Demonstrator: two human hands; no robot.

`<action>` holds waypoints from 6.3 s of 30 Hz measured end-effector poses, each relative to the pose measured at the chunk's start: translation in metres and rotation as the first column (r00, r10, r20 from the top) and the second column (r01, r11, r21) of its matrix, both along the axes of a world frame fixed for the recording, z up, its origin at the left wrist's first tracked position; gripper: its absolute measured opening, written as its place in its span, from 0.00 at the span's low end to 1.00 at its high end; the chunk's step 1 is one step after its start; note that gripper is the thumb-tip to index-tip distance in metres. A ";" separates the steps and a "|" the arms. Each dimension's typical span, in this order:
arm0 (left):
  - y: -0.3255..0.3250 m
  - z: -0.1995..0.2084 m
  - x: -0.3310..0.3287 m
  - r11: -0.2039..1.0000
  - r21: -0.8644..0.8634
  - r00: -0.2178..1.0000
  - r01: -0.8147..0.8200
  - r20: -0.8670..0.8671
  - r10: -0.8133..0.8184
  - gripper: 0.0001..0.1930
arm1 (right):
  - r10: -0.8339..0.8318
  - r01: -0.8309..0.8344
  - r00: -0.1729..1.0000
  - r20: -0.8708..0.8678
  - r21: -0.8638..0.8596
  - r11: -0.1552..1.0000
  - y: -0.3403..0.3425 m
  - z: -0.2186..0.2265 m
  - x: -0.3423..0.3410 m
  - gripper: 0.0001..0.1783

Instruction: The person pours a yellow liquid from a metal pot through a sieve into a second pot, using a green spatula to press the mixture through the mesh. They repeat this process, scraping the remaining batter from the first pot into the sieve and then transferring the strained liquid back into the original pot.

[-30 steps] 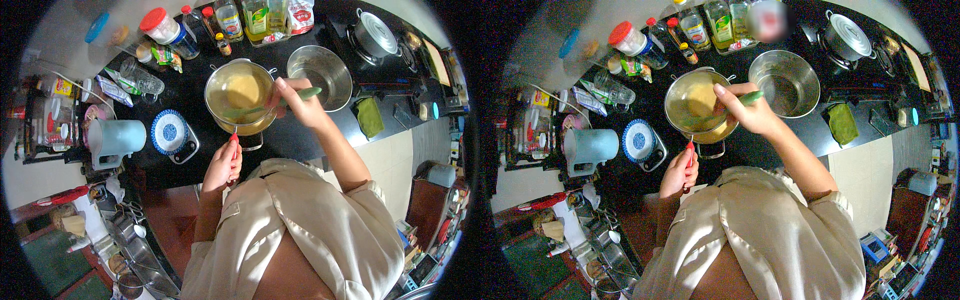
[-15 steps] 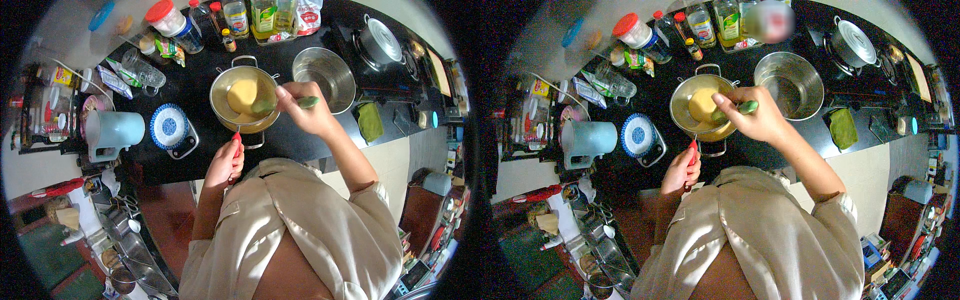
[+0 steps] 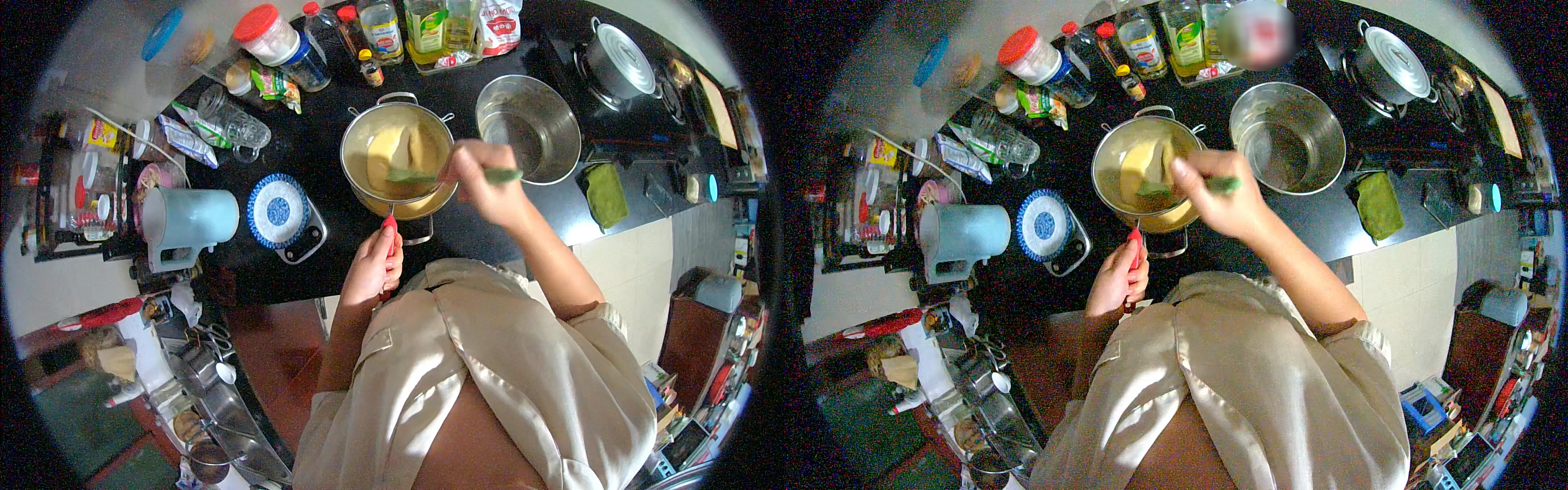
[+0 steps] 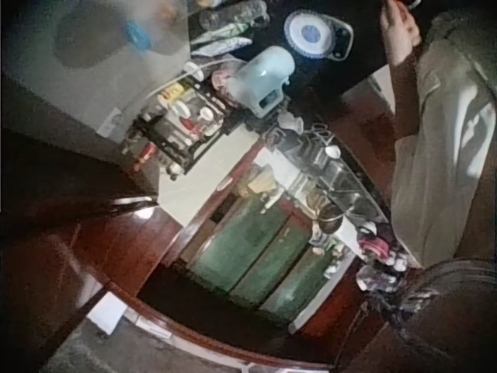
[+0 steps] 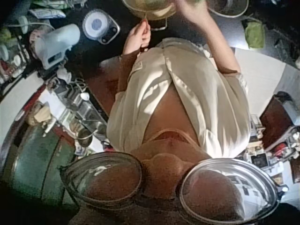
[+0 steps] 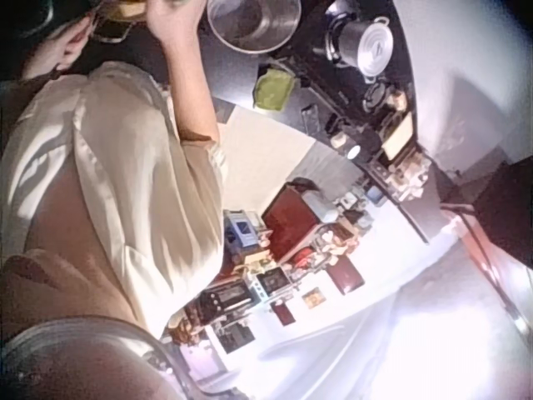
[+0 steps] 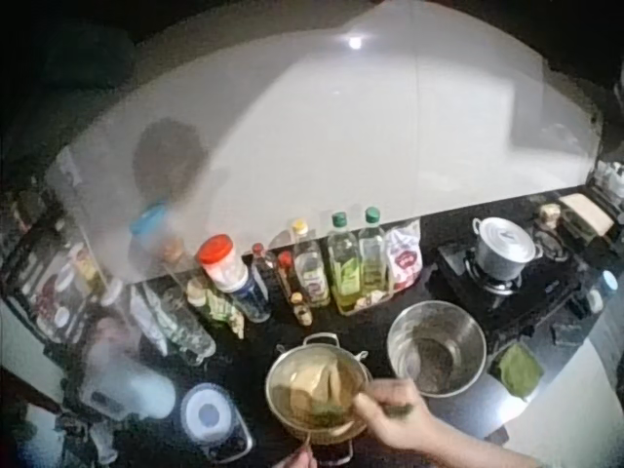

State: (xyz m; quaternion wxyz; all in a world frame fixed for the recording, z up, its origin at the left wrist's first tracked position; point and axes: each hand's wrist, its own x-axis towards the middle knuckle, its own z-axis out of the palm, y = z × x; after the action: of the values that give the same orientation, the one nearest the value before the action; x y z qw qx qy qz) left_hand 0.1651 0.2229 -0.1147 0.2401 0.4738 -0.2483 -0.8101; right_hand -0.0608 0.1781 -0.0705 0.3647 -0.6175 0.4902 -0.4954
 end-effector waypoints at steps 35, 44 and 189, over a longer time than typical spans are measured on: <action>-0.001 0.007 0.012 1.000 -0.018 1.000 0.020 0.015 -0.020 0.16 | -0.017 -0.075 0.920 -0.392 -0.219 0.973 -0.020 0.032 -0.017 0.21; -0.001 -0.002 0.014 1.000 0.001 1.000 -0.019 -0.022 0.019 0.16 | -0.172 0.148 0.954 0.247 0.113 0.983 -0.020 0.014 -0.006 0.31; 0.002 -0.007 0.008 0.993 -0.111 0.995 0.041 0.094 -0.030 0.17 | 0.189 -0.199 0.978 -0.089 -0.130 0.971 -0.017 0.022 -0.031 0.21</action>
State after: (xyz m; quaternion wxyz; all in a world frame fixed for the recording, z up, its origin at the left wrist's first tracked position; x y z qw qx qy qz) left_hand 0.1731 0.2251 -0.1220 0.2403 0.4918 -0.3128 -0.7762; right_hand -0.0921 0.1610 -0.0484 0.3486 -0.7048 0.4054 -0.4663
